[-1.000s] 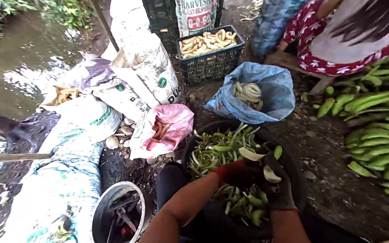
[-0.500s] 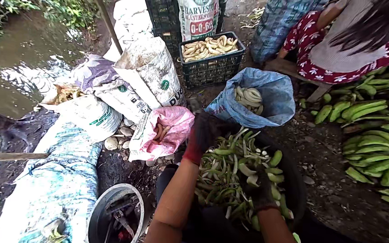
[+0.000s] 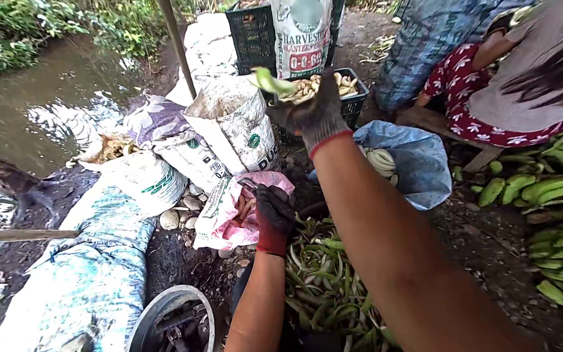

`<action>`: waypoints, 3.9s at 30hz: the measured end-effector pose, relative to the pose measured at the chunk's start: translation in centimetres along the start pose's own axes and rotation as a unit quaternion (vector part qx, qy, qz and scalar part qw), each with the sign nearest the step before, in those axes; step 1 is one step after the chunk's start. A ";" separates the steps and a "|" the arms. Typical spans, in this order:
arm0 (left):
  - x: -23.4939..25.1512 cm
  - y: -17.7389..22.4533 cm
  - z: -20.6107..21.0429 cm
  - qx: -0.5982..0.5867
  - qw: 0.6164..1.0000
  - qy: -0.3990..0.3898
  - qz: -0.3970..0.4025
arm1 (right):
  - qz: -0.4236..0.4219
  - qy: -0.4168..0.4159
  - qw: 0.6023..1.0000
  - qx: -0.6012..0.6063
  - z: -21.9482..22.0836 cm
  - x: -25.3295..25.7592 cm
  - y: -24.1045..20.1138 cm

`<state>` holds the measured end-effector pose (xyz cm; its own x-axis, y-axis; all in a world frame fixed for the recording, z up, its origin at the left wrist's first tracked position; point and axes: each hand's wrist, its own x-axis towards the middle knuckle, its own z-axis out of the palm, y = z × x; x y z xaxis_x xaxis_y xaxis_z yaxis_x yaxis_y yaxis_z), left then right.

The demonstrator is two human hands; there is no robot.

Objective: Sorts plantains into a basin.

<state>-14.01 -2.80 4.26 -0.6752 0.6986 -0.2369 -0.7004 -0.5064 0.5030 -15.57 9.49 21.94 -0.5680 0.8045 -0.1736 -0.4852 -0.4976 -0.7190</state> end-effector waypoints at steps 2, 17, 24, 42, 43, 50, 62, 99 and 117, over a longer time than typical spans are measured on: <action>-0.1 -0.2 0.0 -0.006 1.000 -0.023 -0.010 | -0.006 -0.012 0.999 -0.036 1.0 0.1 -0.2; -2.2 -4.4 -0.2 0.200 0.961 -0.179 -0.068 | 0.073 0.284 0.865 -0.407 -33.7 -12.7 -0.8; -2.7 -6.4 1.4 0.232 0.947 -0.204 -0.092 | 0.270 0.277 0.763 -0.518 -37.7 -12.1 5.9; -4.1 -7.7 1.2 0.288 0.917 -0.245 -0.130 | 0.116 0.387 0.879 -0.254 -40.0 -17.9 10.2; -4.6 -7.6 1.1 0.289 0.915 -0.248 -0.130 | 0.120 0.383 0.877 -0.265 -39.5 -17.8 9.7; -5.1 -7.4 1.8 0.266 0.925 -0.246 -0.114 | 0.224 0.375 0.846 -0.306 -37.3 -12.6 11.1; -4.2 -7.6 3.1 0.209 0.940 -0.241 -0.124 | 0.193 0.441 0.821 -0.307 -39.0 -10.8 14.0; -12.3 -18.1 0.2 0.730 0.490 -0.477 0.004 | -0.029 0.356 0.930 -0.086 -38.1 -25.6 0.8; -14.4 -16.6 0.8 0.702 0.554 -0.440 -0.082 | -0.133 0.473 0.848 -0.199 -37.1 -23.7 0.5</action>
<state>7.48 -4.02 0.03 0.1771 0.9660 -0.1886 0.5509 0.0614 0.8323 22.31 2.23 0.70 0.4044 0.8653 -0.2962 -0.1435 -0.2598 -0.9549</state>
